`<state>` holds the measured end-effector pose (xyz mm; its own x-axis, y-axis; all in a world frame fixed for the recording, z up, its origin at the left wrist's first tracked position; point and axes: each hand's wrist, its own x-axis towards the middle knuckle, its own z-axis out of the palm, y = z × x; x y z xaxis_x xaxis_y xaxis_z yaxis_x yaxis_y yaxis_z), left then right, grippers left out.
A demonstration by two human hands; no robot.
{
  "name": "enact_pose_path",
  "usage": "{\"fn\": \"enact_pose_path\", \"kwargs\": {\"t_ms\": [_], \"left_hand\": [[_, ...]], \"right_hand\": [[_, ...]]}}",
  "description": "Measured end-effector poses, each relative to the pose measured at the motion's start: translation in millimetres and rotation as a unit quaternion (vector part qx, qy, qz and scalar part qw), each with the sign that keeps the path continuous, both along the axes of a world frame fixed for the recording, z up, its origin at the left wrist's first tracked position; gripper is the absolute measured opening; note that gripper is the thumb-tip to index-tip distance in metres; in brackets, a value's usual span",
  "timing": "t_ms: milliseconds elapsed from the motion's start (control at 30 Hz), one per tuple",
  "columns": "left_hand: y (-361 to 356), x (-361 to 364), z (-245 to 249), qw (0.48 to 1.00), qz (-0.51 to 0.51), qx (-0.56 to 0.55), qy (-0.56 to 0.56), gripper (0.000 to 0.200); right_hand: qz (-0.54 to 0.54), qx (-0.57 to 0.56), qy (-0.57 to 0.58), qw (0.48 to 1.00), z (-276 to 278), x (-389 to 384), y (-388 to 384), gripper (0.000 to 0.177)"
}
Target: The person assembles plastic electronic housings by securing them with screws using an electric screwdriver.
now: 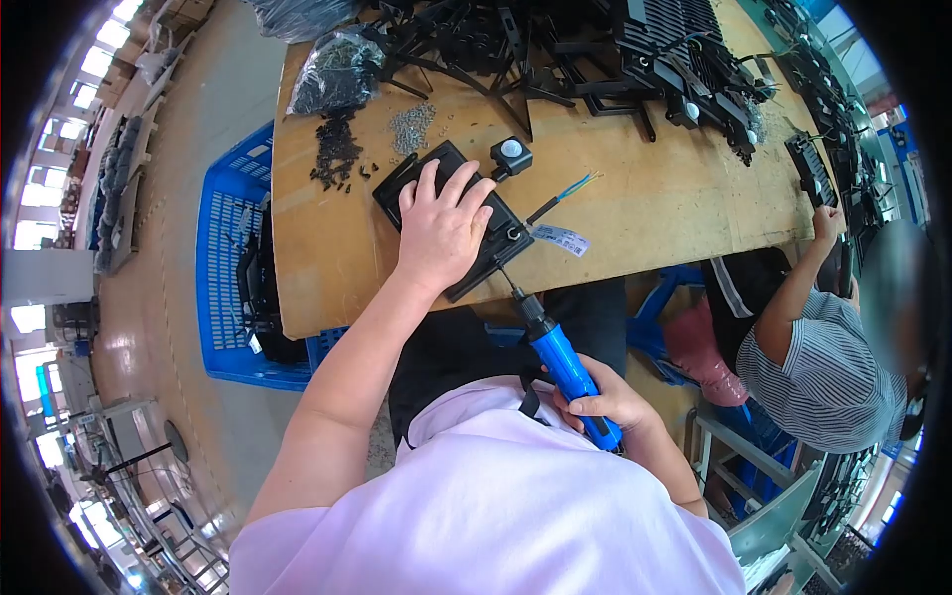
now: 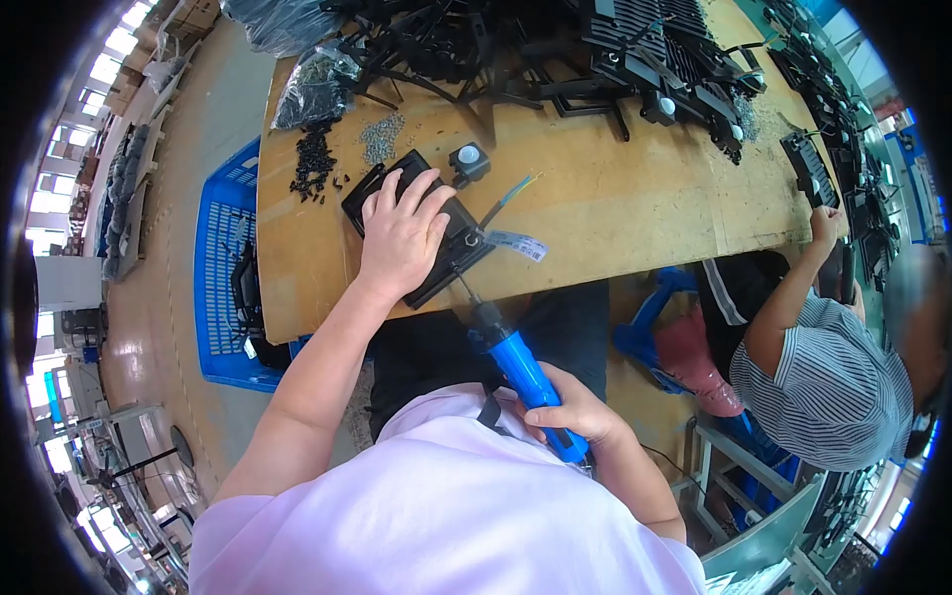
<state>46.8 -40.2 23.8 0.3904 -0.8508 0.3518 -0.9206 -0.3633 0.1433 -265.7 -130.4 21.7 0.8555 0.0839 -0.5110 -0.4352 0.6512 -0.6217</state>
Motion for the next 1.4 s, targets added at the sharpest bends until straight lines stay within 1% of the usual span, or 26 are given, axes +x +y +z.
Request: {"fn": "enact_pose_path", "kwargs": {"t_ms": [100,200,300,400,500,600,700,900,1000,1133,1200,1300,1400], "left_hand": [[0,-1,3,1.000,-0.003,-0.001,0.012,0.032],[-1,0,4,1.000,-0.002,0.009,0.012,0.033],[-1,0,5,1.000,-0.004,0.004,0.013,0.032],[-1,0,4,1.000,-0.007,0.003,0.019,0.032],[-2,-1,5,1.000,-0.004,0.007,0.020,0.031],[-3,-2,4,1.000,-0.001,0.005,0.019,0.031],[-3,-2,4,1.000,0.001,0.000,0.023,0.029],[-3,-2,3,1.000,0.001,-0.004,0.019,0.029],[-3,-2,3,1.000,0.000,-0.006,0.016,0.029],[-4,-3,3,1.000,0.001,-0.005,0.014,0.029],[-3,-2,3,1.000,0.001,-0.009,0.008,0.028],[-2,-2,0,1.000,-0.001,-0.019,0.001,0.030],[-1,-2,0,1.000,-0.005,-0.026,-0.001,0.030]], "right_hand": [[-0.003,0.007,0.002,1.000,1,1,0,0.084],[0.006,0.014,0.003,1.000,10,4,-2,0.068],[0.004,0.026,0.002,1.000,9,5,-2,0.066],[-0.002,0.035,0.017,0.999,7,5,-1,0.079],[0.004,0.036,0.013,0.999,10,8,-5,0.078],[0.001,0.116,0.018,0.993,17,10,-7,0.078],[-0.003,0.130,0.012,0.991,17,10,-8,0.065],[0.005,0.193,0.024,0.981,13,11,-13,0.072],[-0.013,0.234,0.026,0.972,5,6,-12,0.076],[-0.009,0.272,0.012,0.962,-3,3,-15,0.079],[-0.011,0.276,0.004,0.961,-3,2,-16,0.080],[-0.011,0.237,-0.004,0.971,6,3,-19,0.085],[0.010,0.091,-0.012,0.996,12,1,-19,0.086]]}}
